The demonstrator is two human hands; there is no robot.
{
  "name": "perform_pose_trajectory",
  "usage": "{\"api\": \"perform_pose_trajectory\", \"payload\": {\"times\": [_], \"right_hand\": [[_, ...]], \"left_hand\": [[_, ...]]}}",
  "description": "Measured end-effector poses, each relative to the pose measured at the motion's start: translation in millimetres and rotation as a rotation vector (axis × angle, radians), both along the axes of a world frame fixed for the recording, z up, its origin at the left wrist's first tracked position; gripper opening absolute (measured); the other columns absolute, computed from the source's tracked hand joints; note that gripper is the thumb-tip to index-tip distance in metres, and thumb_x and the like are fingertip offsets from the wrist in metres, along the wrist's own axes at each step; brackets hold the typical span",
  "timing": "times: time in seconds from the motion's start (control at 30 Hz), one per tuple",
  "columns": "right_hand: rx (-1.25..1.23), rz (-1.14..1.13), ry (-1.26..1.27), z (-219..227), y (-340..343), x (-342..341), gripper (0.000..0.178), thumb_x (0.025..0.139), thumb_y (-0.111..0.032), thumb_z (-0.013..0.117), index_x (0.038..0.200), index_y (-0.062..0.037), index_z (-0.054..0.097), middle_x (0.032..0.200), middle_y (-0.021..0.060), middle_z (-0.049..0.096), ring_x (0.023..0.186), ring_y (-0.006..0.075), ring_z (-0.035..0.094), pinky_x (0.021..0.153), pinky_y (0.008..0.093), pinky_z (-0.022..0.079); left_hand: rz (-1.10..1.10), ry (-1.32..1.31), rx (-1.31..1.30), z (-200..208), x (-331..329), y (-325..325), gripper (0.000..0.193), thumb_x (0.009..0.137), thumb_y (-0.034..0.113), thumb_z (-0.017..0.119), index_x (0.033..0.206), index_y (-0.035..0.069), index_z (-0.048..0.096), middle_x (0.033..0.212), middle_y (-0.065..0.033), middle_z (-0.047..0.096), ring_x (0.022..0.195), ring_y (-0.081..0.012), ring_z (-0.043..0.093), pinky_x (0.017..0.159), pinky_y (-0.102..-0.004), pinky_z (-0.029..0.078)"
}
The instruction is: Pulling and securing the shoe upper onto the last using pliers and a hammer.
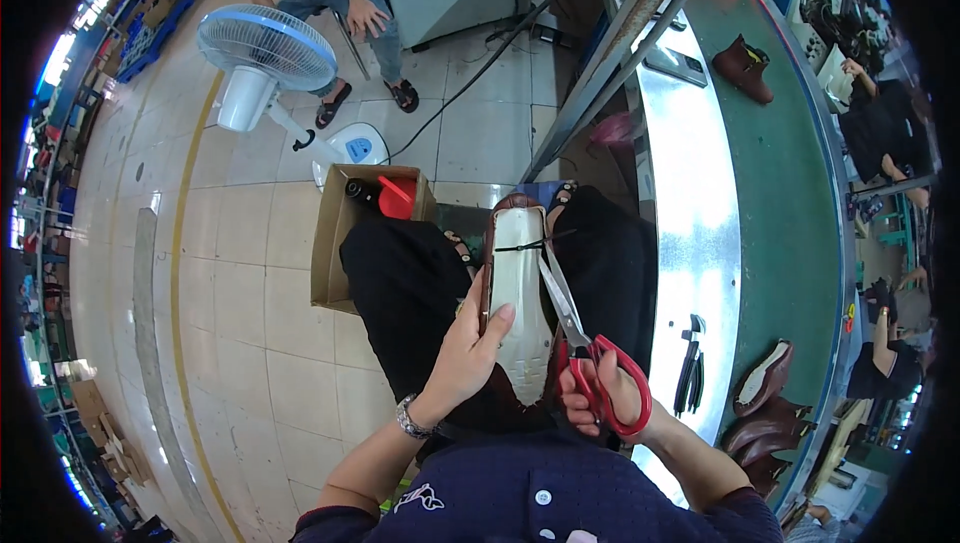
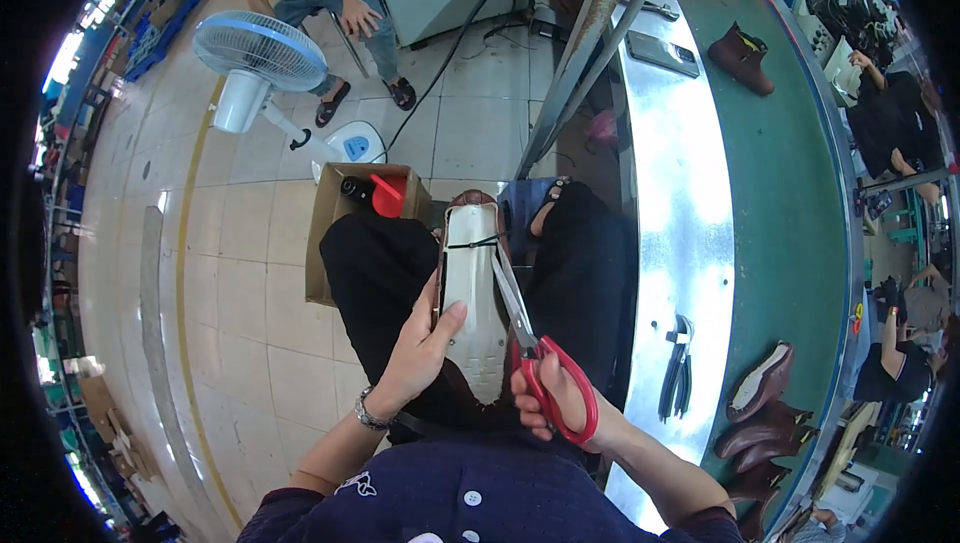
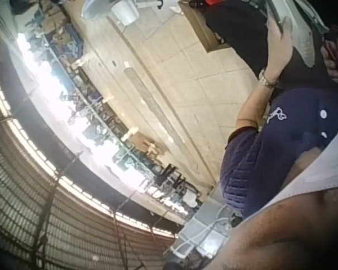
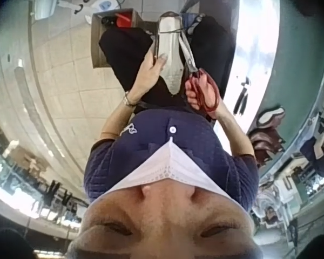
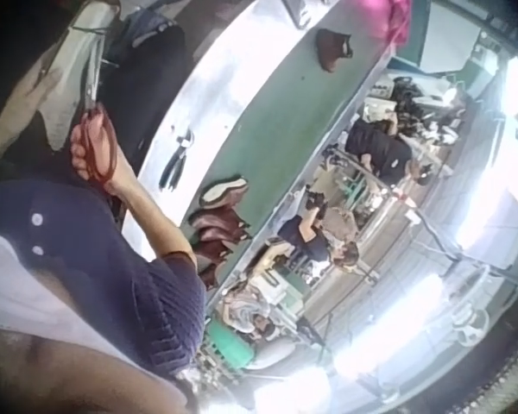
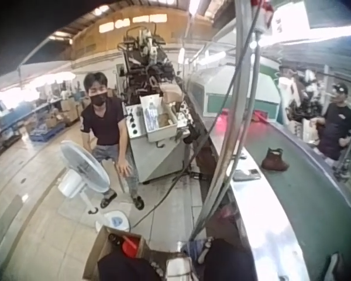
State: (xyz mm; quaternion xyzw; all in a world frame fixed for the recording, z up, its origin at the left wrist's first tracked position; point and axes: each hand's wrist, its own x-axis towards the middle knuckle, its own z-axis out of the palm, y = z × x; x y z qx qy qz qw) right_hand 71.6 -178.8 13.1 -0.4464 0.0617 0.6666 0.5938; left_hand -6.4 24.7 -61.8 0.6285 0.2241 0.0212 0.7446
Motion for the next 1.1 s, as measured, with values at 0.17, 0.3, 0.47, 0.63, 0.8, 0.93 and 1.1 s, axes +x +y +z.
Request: {"api": "perform_pose_trajectory", "payload": {"times": [0.17,0.3,0.47,0.63,0.8,0.93,1.1], "right_hand": [[-0.114,0.117,-0.298,-4.5,18.8,-2.2,0.071,0.092,-0.074,0.02,0.074,-0.0087,0.042,0.058,-0.0007,0.039,0.048,0.0095,0.041,0.043,0.0227,0.036],[-0.12,0.054,-0.334,-15.2,12.1,-1.0,0.066,0.096,-0.067,0.03,0.065,-0.0094,0.042,0.053,-0.0002,0.042,0.042,0.0098,0.042,0.038,0.0235,0.035],[-0.153,-0.207,-0.417,-20.0,-47.6,-6.7,0.049,0.098,-0.048,0.049,0.08,-0.0036,0.06,0.058,0.0032,0.055,0.046,0.0129,0.056,0.042,0.0228,0.045],[-0.923,-0.04,-1.201,-20.3,-59.9,50.1,0.038,0.092,-0.041,0.063,0.088,-0.0033,0.064,0.064,0.0058,0.06,0.062,0.0131,0.063,0.051,0.027,0.047],[-1.063,-0.15,-1.495,-103.7,-111.5,142.2,0.054,0.086,-0.048,0.066,0.108,0.0017,0.069,0.078,0.0162,0.069,0.068,0.022,0.067,0.061,0.0304,0.05],[-1.192,-0.091,-1.625,-133.7,-94.2,194.6,0.052,0.086,-0.041,0.065,0.113,0.0035,0.067,0.091,0.0205,0.07,0.079,0.0334,0.068,0.077,0.0413,0.052],[-1.021,-0.035,-1.749,-156.0,-85.3,193.9,0.04,0.086,-0.028,0.068,0.117,-0.0033,0.067,0.109,0.0223,0.066,0.101,0.0352,0.064,0.09,0.0429,0.048]], "left_hand": [[-0.037,0.032,0.14,9.6,-2.7,5.0,0.061,0.1,0.027,0.051,0.15,0.004,0.025,0.131,-0.0179,0.052,0.116,-0.0206,0.054,0.098,-0.0302,0.041],[-0.1,0.062,0.239,4.8,1.4,14.1,0.063,0.098,0.026,0.054,0.15,0.004,0.026,0.132,-0.0205,0.051,0.119,-0.0244,0.054,0.1,-0.0319,0.041],[0.05,-0.216,1.27,25.4,34.9,21.8,0.065,0.085,0.02,0.068,0.143,0.005,0.042,0.152,-0.0172,0.034,0.134,-0.0394,0.038,0.109,-0.0451,0.033],[-0.011,-0.355,1.558,10.7,57.2,31.1,0.023,0.085,0.012,0.066,0.108,0.006,0.066,0.122,-0.009,0.06,0.123,-0.0329,0.049,0.102,-0.0433,0.039],[0.196,-0.464,1.177,6.7,57.5,39.1,0.007,0.091,0.007,0.061,0.093,0.0,0.061,0.091,-0.013,0.064,0.081,-0.0287,0.06,0.075,-0.0342,0.048],[0.452,-0.528,0.894,52.5,51.2,53.5,0.016,0.1,0.013,0.05,0.097,-0.001,0.058,0.094,-0.0101,0.064,0.084,-0.0154,0.06,0.079,-0.0271,0.049],[0.8,-0.611,1.028,135.5,-17.2,114.4,0.026,0.1,0.014,0.05,0.11,-0.007,0.062,0.109,-0.0151,0.064,0.099,-0.0197,0.059,0.096,-0.0336,0.044]]}}
